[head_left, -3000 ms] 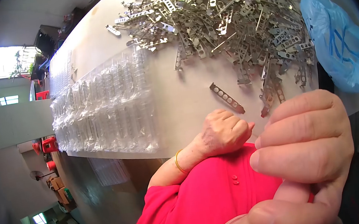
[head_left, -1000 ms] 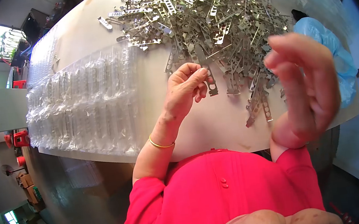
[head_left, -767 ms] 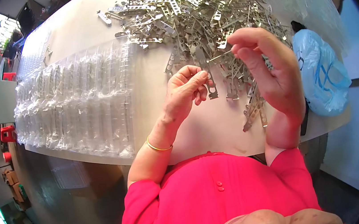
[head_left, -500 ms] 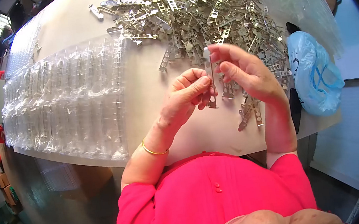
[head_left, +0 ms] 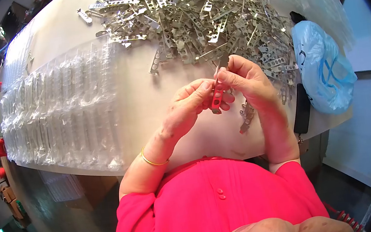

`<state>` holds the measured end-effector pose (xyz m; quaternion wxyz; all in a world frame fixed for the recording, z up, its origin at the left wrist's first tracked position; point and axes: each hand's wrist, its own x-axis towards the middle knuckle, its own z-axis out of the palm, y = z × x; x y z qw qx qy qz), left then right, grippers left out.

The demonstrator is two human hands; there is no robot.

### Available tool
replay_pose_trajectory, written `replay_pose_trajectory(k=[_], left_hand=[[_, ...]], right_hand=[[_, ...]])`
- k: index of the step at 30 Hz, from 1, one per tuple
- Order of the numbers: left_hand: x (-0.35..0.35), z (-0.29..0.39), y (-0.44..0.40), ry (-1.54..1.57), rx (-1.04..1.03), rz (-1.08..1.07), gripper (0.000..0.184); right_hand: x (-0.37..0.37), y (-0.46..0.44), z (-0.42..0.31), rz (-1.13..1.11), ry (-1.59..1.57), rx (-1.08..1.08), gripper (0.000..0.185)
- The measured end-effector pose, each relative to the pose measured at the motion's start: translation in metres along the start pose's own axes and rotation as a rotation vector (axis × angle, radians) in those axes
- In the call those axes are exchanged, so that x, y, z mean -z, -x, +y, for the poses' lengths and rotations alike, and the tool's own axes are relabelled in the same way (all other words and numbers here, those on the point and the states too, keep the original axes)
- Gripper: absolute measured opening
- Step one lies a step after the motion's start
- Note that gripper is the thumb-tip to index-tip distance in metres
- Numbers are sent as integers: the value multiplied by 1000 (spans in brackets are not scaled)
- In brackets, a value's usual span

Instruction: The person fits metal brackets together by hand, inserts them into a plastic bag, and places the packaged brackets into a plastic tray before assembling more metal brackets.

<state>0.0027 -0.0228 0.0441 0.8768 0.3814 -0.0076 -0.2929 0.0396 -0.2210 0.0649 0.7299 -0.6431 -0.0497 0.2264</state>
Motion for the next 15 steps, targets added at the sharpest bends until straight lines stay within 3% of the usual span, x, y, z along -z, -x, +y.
replay_pose_trajectory(k=[3,5,15], left_hand=[[4,-7,-2,-119,-50,-87,30],[1,-3,0,-28,57,-104,30],[8,3,3,51,57,-111,30]], right_hand=[[1,5,-3,-28,-41,-45,18],[-4,9,-8,-11,-56,-47,18],[-3,5,-2,-17,-47,-75,17]])
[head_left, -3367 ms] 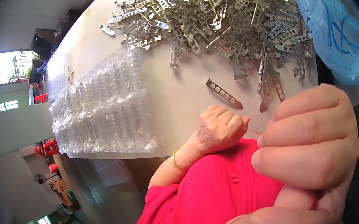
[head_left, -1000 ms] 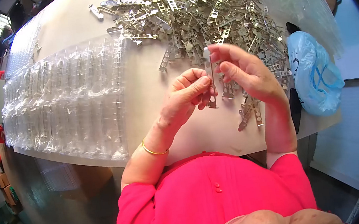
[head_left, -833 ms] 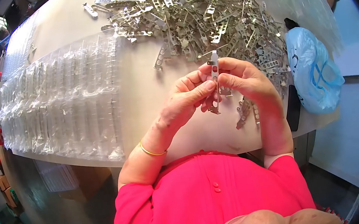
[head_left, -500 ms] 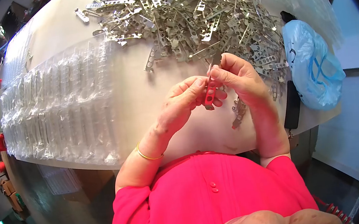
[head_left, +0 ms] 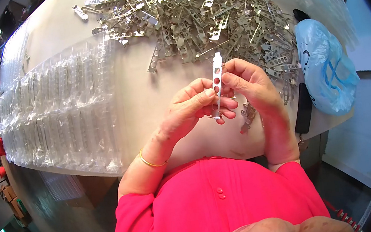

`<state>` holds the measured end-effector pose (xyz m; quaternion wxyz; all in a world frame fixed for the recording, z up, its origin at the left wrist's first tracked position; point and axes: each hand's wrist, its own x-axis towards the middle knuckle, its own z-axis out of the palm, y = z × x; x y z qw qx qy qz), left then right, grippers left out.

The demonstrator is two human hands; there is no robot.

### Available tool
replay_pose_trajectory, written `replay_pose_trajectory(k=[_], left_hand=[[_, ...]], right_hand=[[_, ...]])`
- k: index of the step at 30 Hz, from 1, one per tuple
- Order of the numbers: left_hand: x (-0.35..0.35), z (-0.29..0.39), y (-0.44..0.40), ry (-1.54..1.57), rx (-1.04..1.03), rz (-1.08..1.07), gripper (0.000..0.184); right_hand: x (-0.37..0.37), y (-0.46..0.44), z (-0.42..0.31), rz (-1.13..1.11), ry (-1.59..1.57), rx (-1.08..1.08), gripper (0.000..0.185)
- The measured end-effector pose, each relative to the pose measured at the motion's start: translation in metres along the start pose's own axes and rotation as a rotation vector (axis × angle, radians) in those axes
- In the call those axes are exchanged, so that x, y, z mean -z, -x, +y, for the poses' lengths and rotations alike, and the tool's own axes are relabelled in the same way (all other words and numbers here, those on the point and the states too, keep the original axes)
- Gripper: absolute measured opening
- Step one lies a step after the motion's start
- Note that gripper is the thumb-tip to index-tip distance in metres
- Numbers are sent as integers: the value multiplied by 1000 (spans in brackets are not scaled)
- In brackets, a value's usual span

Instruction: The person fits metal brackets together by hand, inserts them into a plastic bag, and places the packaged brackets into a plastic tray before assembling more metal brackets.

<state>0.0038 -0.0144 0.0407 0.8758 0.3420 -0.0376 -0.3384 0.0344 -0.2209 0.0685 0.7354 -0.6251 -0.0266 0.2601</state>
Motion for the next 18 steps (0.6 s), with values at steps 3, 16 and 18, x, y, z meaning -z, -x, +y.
replay_pose_trajectory(k=[3,16,18], left_hand=[[0,0,0,-11,5,6,30],[4,-1,-1,-1,-29,-32,28],[4,0,-1,-13,-32,-18,29]], right_hand=[[-1,-1,0,1,-7,-10,17],[1,-3,7,-10,-53,-18,18],[2,-4,8,-11,-50,-17,18]])
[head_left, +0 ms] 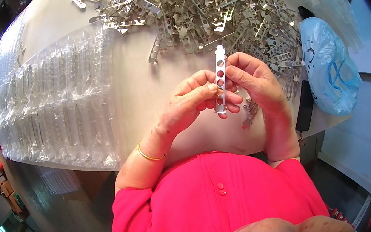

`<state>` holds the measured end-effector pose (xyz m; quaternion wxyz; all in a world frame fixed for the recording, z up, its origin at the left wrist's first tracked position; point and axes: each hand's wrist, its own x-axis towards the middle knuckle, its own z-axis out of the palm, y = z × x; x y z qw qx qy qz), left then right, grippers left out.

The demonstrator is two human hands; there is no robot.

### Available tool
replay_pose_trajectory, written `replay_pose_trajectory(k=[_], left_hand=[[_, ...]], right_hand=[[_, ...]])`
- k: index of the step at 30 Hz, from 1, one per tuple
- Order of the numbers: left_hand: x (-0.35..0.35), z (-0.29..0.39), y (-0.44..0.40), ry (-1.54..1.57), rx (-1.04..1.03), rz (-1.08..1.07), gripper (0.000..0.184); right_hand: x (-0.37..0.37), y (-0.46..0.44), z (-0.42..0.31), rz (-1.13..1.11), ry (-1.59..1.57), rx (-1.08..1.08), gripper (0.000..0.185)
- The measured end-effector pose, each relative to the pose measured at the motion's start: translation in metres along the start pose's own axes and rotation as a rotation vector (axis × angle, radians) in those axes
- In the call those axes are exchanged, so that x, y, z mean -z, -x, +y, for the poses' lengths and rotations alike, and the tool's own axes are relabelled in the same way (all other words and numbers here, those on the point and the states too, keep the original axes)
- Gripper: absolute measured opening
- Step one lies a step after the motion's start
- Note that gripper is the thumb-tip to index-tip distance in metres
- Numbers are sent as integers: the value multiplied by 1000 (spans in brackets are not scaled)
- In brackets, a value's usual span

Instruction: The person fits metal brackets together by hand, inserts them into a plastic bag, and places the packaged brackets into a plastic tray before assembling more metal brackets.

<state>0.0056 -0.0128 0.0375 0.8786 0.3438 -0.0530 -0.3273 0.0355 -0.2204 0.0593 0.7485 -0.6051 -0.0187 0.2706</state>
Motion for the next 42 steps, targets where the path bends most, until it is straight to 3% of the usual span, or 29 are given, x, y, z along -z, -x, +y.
replay_pose_trajectory(k=[24,42], left_hand=[[10,-8,-1,16,-39,-23,19],[9,-8,-1,-155,9,35,23]], right_hand=[[-6,5,-5,0,71,15,17],[-15,7,-3,-44,82,85,14]])
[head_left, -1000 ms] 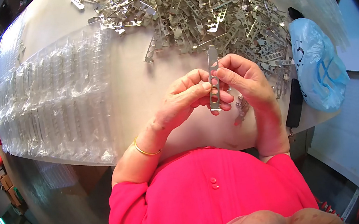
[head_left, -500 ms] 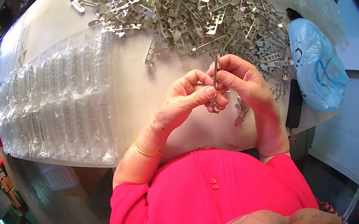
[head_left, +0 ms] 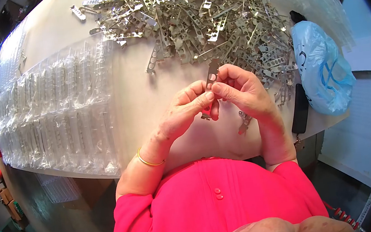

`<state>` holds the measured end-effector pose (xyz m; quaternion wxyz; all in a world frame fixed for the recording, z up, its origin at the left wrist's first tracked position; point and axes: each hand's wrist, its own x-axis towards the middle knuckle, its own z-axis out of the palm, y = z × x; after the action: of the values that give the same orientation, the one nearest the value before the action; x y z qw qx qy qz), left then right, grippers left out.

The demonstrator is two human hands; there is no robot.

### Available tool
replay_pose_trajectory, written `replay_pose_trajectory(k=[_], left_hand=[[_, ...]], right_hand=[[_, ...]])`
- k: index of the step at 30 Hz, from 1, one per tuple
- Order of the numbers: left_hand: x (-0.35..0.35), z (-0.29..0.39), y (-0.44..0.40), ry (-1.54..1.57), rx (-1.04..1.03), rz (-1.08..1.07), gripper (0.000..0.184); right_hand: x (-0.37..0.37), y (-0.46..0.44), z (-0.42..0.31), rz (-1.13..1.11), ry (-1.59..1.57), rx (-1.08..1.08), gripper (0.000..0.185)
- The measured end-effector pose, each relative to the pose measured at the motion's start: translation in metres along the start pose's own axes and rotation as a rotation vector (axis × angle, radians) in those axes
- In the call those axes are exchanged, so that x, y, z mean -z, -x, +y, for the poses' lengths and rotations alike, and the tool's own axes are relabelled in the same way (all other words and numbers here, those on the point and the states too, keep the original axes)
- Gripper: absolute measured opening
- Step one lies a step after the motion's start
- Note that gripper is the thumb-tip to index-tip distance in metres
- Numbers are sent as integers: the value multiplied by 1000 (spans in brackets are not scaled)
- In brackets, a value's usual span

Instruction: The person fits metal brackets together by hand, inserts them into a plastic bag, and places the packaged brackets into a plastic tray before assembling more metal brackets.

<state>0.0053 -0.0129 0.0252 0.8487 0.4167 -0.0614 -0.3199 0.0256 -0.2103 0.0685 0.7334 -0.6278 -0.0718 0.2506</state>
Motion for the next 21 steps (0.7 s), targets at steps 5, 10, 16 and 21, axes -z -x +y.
replay_pose_trajectory(k=[5,10,16,21], left_hand=[[2,-2,0,-33,24,36,21],[10,-10,-5,124,-37,141,19],[24,-16,-12,122,-130,237,17],[25,-17,-12,144,-121,241,15]], right_hand=[[-2,1,-2,-6,-5,-14,11],[0,3,-9,91,182,28,11],[7,14,-28,281,350,159,9],[12,39,-39,452,445,293,10]])
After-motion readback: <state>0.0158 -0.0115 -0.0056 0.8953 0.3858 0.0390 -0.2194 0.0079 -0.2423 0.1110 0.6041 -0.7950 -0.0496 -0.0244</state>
